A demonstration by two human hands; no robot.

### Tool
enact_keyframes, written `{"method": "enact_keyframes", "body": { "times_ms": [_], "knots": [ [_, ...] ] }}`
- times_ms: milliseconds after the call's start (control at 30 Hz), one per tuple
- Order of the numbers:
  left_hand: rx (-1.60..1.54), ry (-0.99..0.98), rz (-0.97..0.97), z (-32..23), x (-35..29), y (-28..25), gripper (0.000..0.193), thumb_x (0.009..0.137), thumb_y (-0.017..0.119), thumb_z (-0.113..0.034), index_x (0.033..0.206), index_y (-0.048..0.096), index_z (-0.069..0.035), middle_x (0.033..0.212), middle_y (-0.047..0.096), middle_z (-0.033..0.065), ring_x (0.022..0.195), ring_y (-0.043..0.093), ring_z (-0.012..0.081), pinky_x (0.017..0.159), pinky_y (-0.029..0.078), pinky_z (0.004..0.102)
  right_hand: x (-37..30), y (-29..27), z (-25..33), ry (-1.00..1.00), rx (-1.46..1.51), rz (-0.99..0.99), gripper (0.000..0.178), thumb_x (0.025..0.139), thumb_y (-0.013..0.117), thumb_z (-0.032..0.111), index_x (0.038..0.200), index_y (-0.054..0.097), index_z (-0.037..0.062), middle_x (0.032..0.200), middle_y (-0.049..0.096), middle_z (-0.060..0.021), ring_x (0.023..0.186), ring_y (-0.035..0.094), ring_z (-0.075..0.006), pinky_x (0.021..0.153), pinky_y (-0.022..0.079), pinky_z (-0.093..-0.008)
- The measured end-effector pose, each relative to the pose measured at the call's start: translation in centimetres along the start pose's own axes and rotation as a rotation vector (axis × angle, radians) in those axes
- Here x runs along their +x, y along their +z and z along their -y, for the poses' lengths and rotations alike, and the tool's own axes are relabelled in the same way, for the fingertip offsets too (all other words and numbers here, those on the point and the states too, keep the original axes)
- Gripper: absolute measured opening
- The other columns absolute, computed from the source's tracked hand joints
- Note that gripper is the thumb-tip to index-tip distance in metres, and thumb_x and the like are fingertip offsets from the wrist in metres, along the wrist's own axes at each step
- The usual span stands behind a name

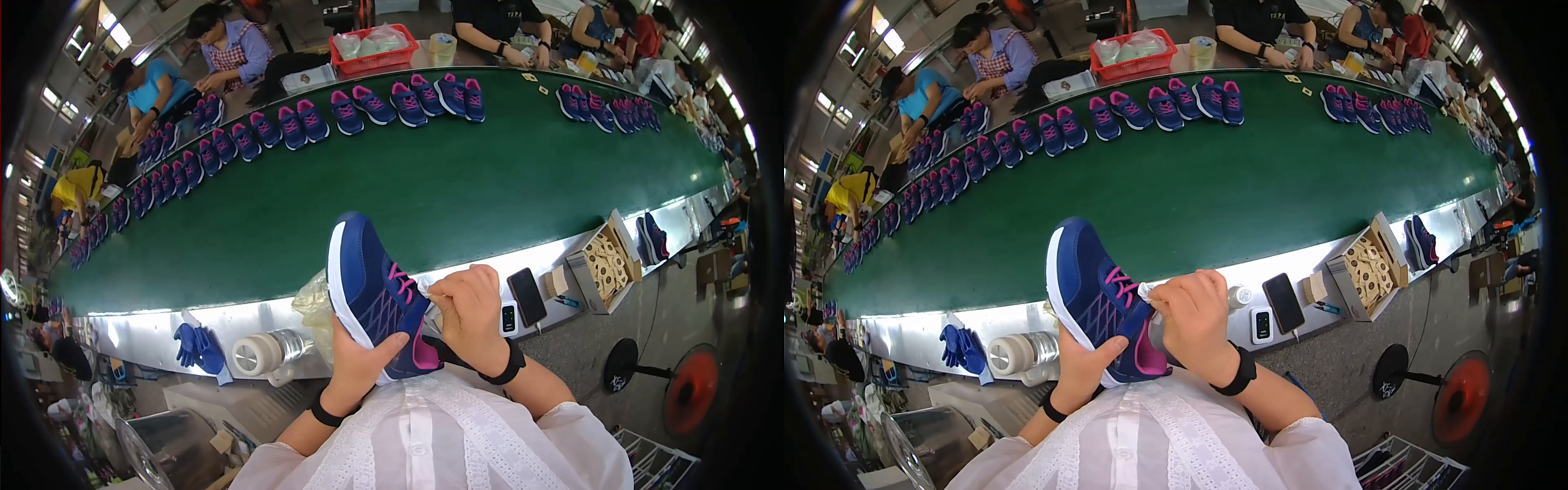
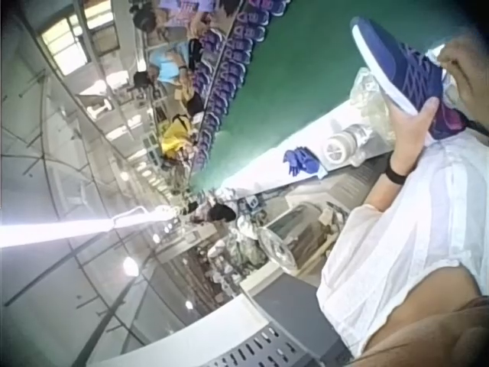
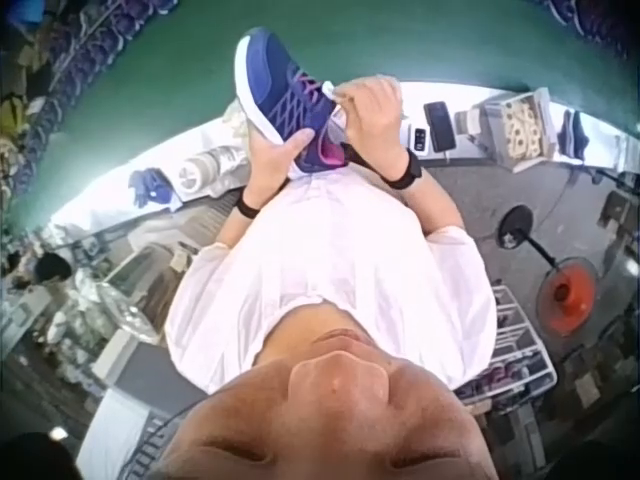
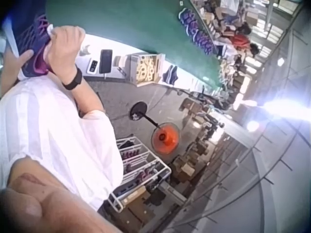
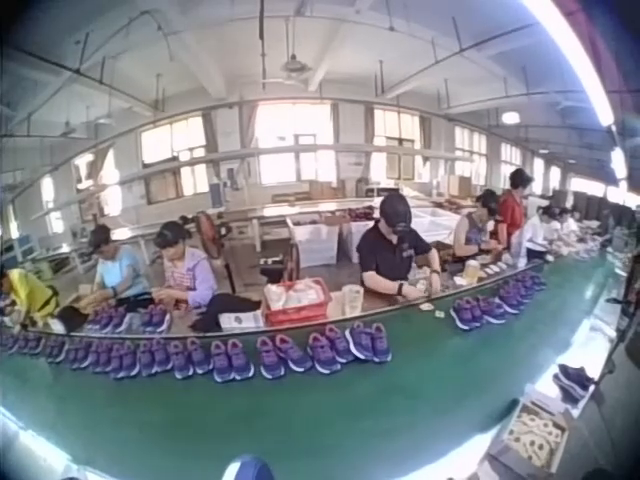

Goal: Cleaning a blue and pink athletic shoe with a sponge at a manufacturing station.

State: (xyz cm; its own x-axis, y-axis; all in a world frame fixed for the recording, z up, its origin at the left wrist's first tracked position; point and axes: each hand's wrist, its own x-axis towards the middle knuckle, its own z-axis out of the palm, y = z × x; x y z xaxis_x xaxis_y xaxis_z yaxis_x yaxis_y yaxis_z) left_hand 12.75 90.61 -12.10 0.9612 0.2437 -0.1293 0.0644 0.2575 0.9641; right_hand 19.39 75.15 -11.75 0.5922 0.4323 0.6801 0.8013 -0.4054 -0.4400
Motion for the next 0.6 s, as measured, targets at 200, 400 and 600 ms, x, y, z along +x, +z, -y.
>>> {"method": "enact_keyframes", "body": {
  "times_ms": [200, 400, 600],
  "knots": [
    [-0.041, -0.047, -0.006, -0.4, 0.3, 0.2, 0.078, 0.07, 0.076, 0.0, 0.134, 0.031, 0.0, 0.126, 0.05, 0.0127, 0.115, 0.052, 0.0209, 0.101, 0.041, 0.0357, 0.6, 0.1, -0.6, 0.04, -0.039, -0.026, 0.022, 0.063, 0.062, 0.002, 0.084, 0.064, 0.0085, 0.079, 0.059, -0.0033, 0.073, 0.056, -0.0234, 0.074, 0.04, -0.0393],
    [0.027, -0.045, 0.022, -0.1, 0.2, 0.0, 0.078, 0.07, 0.075, 0.003, 0.134, 0.03, 0.0, 0.126, 0.05, 0.0127, 0.115, 0.052, 0.0209, 0.1, 0.042, 0.0352, 0.3, 0.3, 1.0, 0.039, 0.036, -0.046, 0.022, 0.065, 0.062, 0.002, 0.086, 0.065, 0.0082, 0.077, 0.06, -0.0023, 0.071, 0.055, -0.0226, 0.073, 0.039, -0.0389],
    [0.005, -0.039, 0.018, 0.0, 0.4, -0.2, 0.077, 0.07, 0.074, 0.004, 0.134, 0.032, 0.0, 0.126, 0.05, 0.0123, 0.114, 0.053, 0.0208, 0.098, 0.043, 0.0339, 0.8, -0.4, 0.9, 0.021, 0.057, -0.049, 0.016, 0.066, 0.064, 0.004, 0.081, 0.064, 0.0087, 0.076, 0.059, -0.0024, 0.07, 0.055, -0.021, 0.075, 0.039, -0.0385]
  ]
}}
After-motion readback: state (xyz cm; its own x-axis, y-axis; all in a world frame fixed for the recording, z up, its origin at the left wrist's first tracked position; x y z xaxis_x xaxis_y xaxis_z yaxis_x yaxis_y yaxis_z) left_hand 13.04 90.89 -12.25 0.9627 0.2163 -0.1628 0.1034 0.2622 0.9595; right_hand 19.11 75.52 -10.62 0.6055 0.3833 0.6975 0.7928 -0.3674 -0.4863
